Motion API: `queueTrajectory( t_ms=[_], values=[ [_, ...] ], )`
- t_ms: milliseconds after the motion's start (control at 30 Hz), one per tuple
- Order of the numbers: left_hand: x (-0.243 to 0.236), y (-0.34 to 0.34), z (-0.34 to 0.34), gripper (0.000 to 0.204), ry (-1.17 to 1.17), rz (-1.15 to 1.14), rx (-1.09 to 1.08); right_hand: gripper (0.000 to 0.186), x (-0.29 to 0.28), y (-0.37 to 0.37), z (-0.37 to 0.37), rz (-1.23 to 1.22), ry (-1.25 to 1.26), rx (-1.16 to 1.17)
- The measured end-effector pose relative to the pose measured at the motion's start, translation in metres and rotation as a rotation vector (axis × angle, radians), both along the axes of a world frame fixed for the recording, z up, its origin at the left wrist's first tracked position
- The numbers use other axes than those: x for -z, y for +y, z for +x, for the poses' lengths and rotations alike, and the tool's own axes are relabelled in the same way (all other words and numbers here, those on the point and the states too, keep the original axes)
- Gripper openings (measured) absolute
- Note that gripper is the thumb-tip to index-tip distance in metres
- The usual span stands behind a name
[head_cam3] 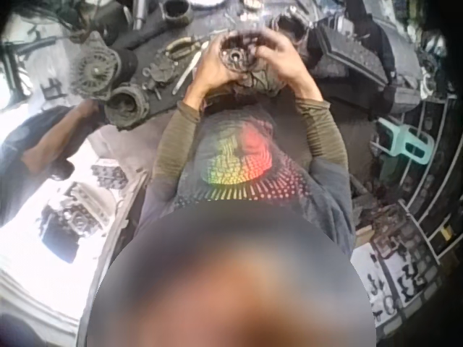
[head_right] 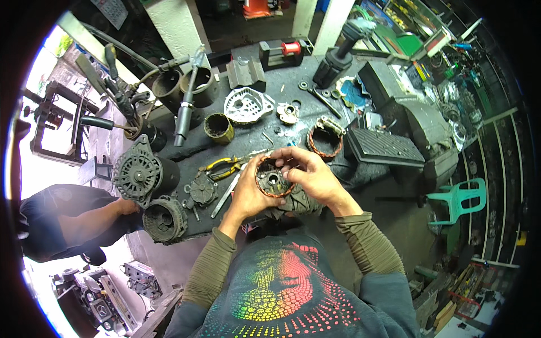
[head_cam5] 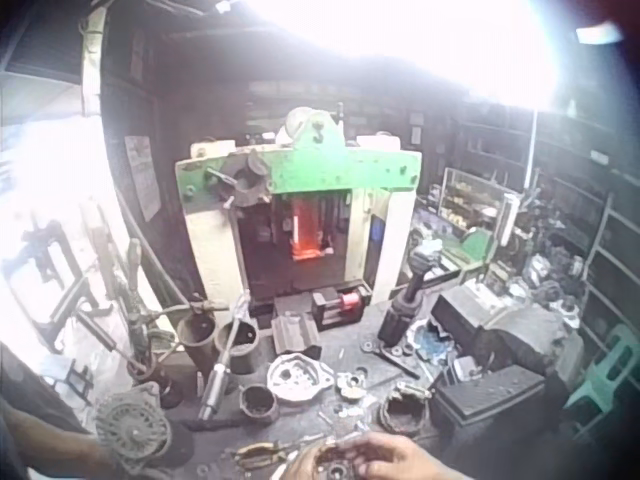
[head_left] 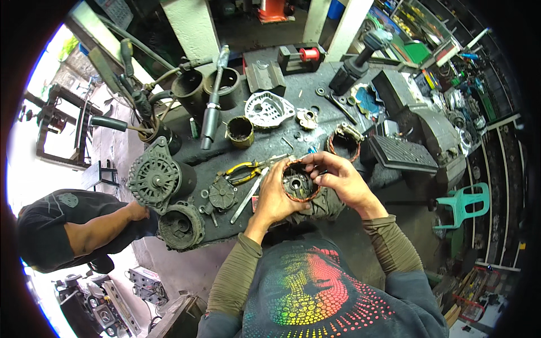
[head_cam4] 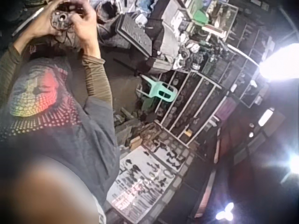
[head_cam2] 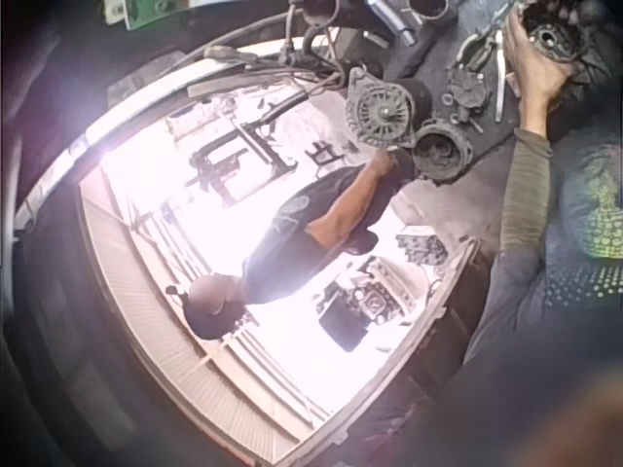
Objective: The person works at a cluttered workbench in a workshop, using a hammer and a screwdriver to adjust and clean a cylindrical copper-wound electrical component. They repeatedly tap the component and scrape its interior while another person works nearby.
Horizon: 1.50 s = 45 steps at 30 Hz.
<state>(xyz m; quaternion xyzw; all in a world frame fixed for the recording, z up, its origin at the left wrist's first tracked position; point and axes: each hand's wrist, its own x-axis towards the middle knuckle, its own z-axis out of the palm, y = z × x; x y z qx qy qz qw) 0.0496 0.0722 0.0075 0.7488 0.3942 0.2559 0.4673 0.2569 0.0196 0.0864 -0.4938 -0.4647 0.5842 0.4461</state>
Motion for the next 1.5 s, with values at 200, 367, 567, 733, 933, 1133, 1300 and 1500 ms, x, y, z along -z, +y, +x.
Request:
queueTrajectory(
  t_ms=[200,367,567,733,933,1133,1300,1500],
  values=[
    [0.001,0.0,0.013,0.132,0.12,0.091,0.016,0.082,0.008,-0.025,0.006,0.183,-1.069,-0.419],
    [0.003,-0.004,0.019,0.121,0.141,0.146,0.041,0.092,0.026,-0.007,0.002,-0.023,-1.063,-0.543],
    [0.003,-0.005,0.017,0.12,0.156,0.183,0.066,0.103,0.04,0.01,-0.001,-0.104,-1.025,-0.667],
    [0.002,-0.004,0.018,0.128,0.205,0.212,0.075,0.113,0.052,0.023,0.003,-0.125,-0.932,-0.727],
    [-0.001,-0.002,0.017,0.129,0.19,0.154,0.078,0.116,0.058,0.028,0.004,-0.107,-0.91,-0.761],
    [-0.002,-0.001,0.017,0.123,0.155,0.165,0.079,0.116,0.057,0.035,0.003,-0.158,-0.923,-0.795],
    [0.001,0.001,0.016,0.123,0.178,0.173,0.073,0.115,0.052,0.031,0.003,-0.128,-0.924,-0.745],
    [0.001,0.003,0.017,0.127,0.198,0.162,0.075,0.113,0.05,0.034,0.001,-0.13,-0.96,-0.759]
  ],
)
